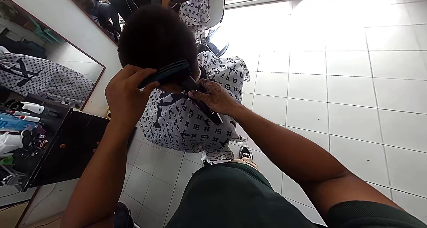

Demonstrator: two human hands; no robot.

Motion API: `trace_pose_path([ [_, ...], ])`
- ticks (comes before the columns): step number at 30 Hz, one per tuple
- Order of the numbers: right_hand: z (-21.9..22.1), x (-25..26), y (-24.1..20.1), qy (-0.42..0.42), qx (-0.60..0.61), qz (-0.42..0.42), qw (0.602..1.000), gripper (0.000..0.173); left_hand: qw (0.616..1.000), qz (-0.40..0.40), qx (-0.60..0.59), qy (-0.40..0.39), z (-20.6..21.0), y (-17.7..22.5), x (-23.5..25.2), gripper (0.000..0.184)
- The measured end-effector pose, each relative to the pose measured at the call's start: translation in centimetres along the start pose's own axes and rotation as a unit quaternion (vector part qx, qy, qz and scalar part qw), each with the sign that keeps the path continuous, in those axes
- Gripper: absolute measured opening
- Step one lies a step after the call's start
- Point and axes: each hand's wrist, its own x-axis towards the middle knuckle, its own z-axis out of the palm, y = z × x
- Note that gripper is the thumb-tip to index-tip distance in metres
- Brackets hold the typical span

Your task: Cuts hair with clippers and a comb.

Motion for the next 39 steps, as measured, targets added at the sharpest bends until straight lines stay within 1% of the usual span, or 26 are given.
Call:
trace_pose_path([
  [2, -0.9, 0.2, 0.9, -0.017, -0.052, 0.077, 0.996, 0.036, 1.000, -0.006, 0.003, 0.007, -0.3, 0.6, -0.1, 0.027],
  [3, -1.1, 0.4, 1.3, -0.021, -0.048, 0.090, 0.995, 0.036, 1.000, -0.010, 0.006, 0.011, -0.3, 0.8, -0.1, 0.027],
  [4, -1.1, 0.4, 1.3, -0.020, -0.025, 0.084, 0.996, 0.036, 1.000, -0.014, 0.010, 0.013, -0.2, 0.9, 0.0, 0.027],
  [7, -0.8, 0.4, 0.4, -0.023, 0.085, -0.003, 0.996, 0.030, 0.999, -0.025, 0.021, 0.008, 0.3, 1.3, 0.0, 0.027],
  [8, -1.0, 0.4, 0.1, -0.027, 0.089, -0.015, 0.996, 0.030, 0.999, -0.027, 0.022, 0.006, 0.4, 1.5, 0.0, 0.027],
  [9, -1.3, 0.5, 0.0, -0.031, 0.064, -0.004, 0.997, 0.031, 0.999, -0.028, 0.024, 0.008, 0.4, 1.7, 0.0, 0.027],
  [11, -2.1, 0.6, 0.5, -0.042, -0.026, 0.058, 0.997, 0.035, 0.999, -0.030, 0.030, 0.009, 0.1, 2.1, 0.0, 0.028],
  [12, -2.4, 0.8, 0.8, -0.048, -0.053, 0.082, 0.994, 0.038, 0.999, -0.033, 0.031, 0.011, -0.1, 2.4, 0.0, 0.028],
  [13, -2.5, 0.9, 1.1, -0.050, -0.060, 0.087, 0.993, 0.040, 0.999, -0.036, 0.034, 0.014, -0.1, 2.5, 0.0, 0.028],
  [14, -2.5, 1.0, 1.1, -0.047, -0.045, 0.070, 0.995, 0.039, 0.998, -0.041, 0.037, 0.015, 0.0, 2.6, 0.0, 0.028],
  [16, -2.3, 1.1, 0.9, -0.044, 0.046, 0.003, 0.998, 0.033, 0.998, -0.052, 0.044, 0.010, 0.3, 2.8, 0.0, 0.027],
  [17, -2.3, 1.0, 0.8, -0.055, 0.087, -0.026, 0.994, 0.031, 0.997, -0.056, 0.048, 0.006, 0.4, 2.9, -0.1, 0.027],
  [18, -2.6, 0.8, 0.7, -0.072, 0.106, -0.032, 0.991, 0.030, 0.997, -0.054, 0.052, 0.003, 0.4, 3.0, -0.2, 0.027],
  [19, -3.2, 0.4, 0.9, -0.091, 0.102, -0.013, 0.990, 0.029, 0.997, -0.047, 0.058, 0.002, 0.3, 3.1, -0.4, 0.027],
  [21, -4.5, -0.6, 2.7, -0.120, 0.076, 0.062, 0.988, 0.031, 0.997, -0.023, 0.079, 0.012, 0.5, 3.5, -0.9, 0.028],
  [23, -5.2, -1.7, 4.6, -0.109, 0.079, 0.154, 0.979, 0.036, 0.995, -0.029, 0.091, 0.015, 1.9, 3.9, -1.5, 0.029],
  [24, -5.3, -2.0, 5.1, -0.096, 0.102, 0.191, 0.972, 0.035, 0.995, -0.037, 0.096, -0.003, 2.8, 4.0, -1.8, 0.030],
  [26, -5.5, -1.6, 5.2, -0.077, 0.130, 0.218, 0.964, 0.034, 0.993, -0.048, 0.099, -0.051, 4.6, 4.5, -2.4, 0.030],
  [28, -5.6, -0.3, 4.6, -0.084, 0.113, 0.197, 0.970, 0.036, 0.993, -0.044, 0.086, -0.063, 5.1, 5.5, -2.3, 0.029],
  [29, -5.6, 0.3, 4.2, -0.097, 0.097, 0.179, 0.974, 0.038, 0.995, -0.048, 0.068, -0.051, 4.6, 6.1, -2.1, 0.028],
  [32, -5.3, 2.0, 3.1, -0.127, 0.019, 0.122, 0.984, 0.043, 0.997, -0.068, 0.022, 0.024, 2.2, 7.1, -0.6, 0.028],
  [34, -5.2, 2.6, 2.8, -0.140, -0.020, 0.109, 0.984, 0.045, 0.993, -0.085, 0.033, 0.070, 1.3, 6.7, 0.4, 0.028],
  [37, -4.7, 2.9, 2.6, -0.137, -0.024, 0.080, 0.987, 0.043, 0.990, -0.112, 0.047, 0.076, 1.0, 6.3, 0.7, 0.030],
  [39, -4.2, 2.8, 2.7, -0.123, 0.002, 0.015, 0.992, 0.038, 0.989, -0.121, 0.049, 0.066, 1.3, 6.5, 0.6, 0.032],
])
